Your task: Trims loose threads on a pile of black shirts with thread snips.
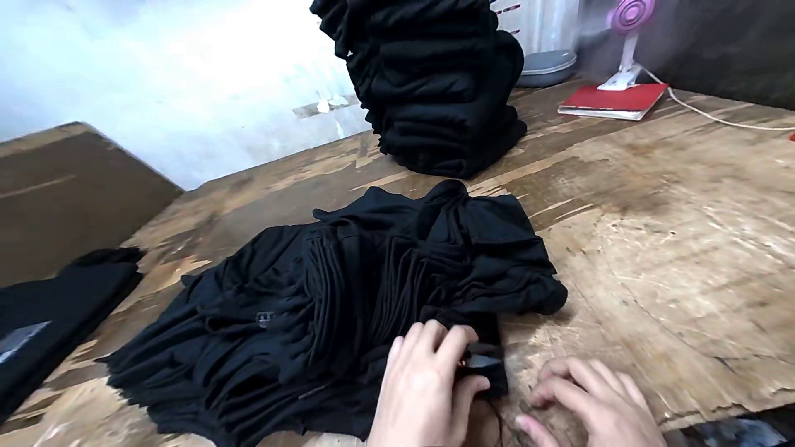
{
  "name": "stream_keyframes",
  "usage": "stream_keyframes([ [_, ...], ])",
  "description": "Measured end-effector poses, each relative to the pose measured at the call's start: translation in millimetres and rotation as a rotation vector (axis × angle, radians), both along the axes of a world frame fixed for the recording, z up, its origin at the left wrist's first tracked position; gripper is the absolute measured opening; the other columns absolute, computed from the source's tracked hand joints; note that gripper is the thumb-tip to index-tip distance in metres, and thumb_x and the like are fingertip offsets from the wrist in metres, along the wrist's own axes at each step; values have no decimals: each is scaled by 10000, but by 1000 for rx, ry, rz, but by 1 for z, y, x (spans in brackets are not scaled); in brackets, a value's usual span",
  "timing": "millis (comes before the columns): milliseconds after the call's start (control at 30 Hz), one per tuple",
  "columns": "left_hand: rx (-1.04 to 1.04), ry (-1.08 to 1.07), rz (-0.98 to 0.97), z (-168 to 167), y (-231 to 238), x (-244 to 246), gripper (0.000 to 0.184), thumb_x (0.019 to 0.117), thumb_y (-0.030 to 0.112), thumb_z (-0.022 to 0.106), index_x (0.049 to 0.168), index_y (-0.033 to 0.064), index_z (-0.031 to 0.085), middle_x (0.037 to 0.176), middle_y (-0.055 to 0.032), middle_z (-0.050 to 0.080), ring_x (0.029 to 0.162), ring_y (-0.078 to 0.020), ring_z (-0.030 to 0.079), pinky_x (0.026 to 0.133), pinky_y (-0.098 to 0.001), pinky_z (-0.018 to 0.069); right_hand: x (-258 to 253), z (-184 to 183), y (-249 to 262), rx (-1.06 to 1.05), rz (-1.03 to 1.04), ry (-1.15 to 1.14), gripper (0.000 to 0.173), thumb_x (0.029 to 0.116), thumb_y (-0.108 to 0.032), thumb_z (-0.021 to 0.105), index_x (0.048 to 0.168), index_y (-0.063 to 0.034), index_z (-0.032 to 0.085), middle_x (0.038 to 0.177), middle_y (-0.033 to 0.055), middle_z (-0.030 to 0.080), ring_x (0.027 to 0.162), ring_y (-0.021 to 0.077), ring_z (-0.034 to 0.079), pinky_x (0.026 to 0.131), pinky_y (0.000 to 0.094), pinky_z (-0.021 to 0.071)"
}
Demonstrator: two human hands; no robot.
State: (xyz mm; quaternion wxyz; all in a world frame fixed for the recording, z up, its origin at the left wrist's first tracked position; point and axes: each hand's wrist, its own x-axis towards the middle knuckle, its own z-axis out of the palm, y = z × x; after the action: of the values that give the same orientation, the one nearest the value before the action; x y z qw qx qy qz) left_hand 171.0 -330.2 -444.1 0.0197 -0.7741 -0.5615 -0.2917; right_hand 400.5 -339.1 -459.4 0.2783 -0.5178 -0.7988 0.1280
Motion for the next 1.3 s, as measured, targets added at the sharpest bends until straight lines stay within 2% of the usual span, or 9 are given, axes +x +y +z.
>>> stream_keyframes([
  [133, 182, -77, 173, 0, 22, 1, 217, 693, 40, 695, 848, 190, 706, 740, 64, 647, 668, -107, 655, 566, -337, 561, -31, -12, 2, 243, 146, 65, 232, 895, -392, 772, 1040, -210, 773, 1132, 145, 687, 1028, 314, 657, 879, 508, 531],
  [233, 393, -32, 116, -8, 34, -1, 102, 748, 98, 686, 707, 182, 727, 639, 51, 590, 586, -100, 603, 508, -295, 499, -43, -23, 6, 476, 139, -90, 166, 925, -188, 687, 1004, -304, 777, 1115, 23, 720, 1029, 231, 645, 922, 467, 443],
  [333, 395, 70, -77, -19, 30, -16, 106, 796, 147, 660, 788, 191, 757, 683, 28, 620, 637, -131, 624, 555, -310, 509, -21, -7, 1, 356, 199, -9, 116, 945, -207, 709, 910, -268, 801, 933, 22, 699, 914, 228, 614, 909, 477, 402],
  [467, 135, 54, -290, -18, 10, -34, 264, 928, 386, 663, 1129, 275, 794, 1056, 94, 775, 920, -56, 719, 770, -306, 590, 10, 7, -2, -49, 255, -56, 169, 915, -372, 749, 901, -220, 822, 1064, 57, 725, 995, 269, 642, 918, 527, 436],
  [633, 62, 39, -297, -17, 10, -36, 170, 862, 185, 647, 890, 269, 793, 1056, 148, 771, 940, -33, 724, 793, -299, 611, -30, -3, -2, 133, -40, 113, 497, 849, -557, 774, 1060, -108, 742, 1047, 137, 701, 903, 288, 678, 778, 497, 532],
  [900, -365, -373, -48, 13, 21, -32, 263, 849, 48, 645, 966, 249, 767, 862, 148, 731, 768, 4, 669, 701, -289, 574, -74, -13, 40, -161, 104, 977, 195, 944, 71, 605, 1092, 3, 710, 994, 59, 758, 897, 109, 730, 792, 263, 621],
  [1033, -468, -520, -17, 20, 27, -33, 211, 902, 72, 673, 1024, 216, 769, 905, 112, 757, 809, -8, 695, 744, -250, 586, -74, -18, 37, 20, 172, 630, 370, 845, -226, 837, 1147, -50, 715, 1074, 88, 650, 933, 138, 651, 792, 290, 590],
  [1167, -504, -531, 38, 23, 25, -27, 207, 885, 81, 693, 1023, 215, 769, 901, 120, 764, 804, 0, 706, 745, -242, 595, -56, -9, 25, 459, -91, 196, 135, 963, -187, 679, 924, -167, 806, 834, 7, 749, 794, 145, 700, 848, 407, 510],
  [1300, -497, -493, 73, 21, 24, -23, 229, 844, 103, 696, 1007, 247, 768, 878, 143, 756, 779, 6, 697, 721, -268, 590, -32, 15, 15, 168, -120, -29, 230, 975, -304, 667, 1004, -104, 777, 930, 106, 741, 905, 335, 703, 828, 575, 499],
])
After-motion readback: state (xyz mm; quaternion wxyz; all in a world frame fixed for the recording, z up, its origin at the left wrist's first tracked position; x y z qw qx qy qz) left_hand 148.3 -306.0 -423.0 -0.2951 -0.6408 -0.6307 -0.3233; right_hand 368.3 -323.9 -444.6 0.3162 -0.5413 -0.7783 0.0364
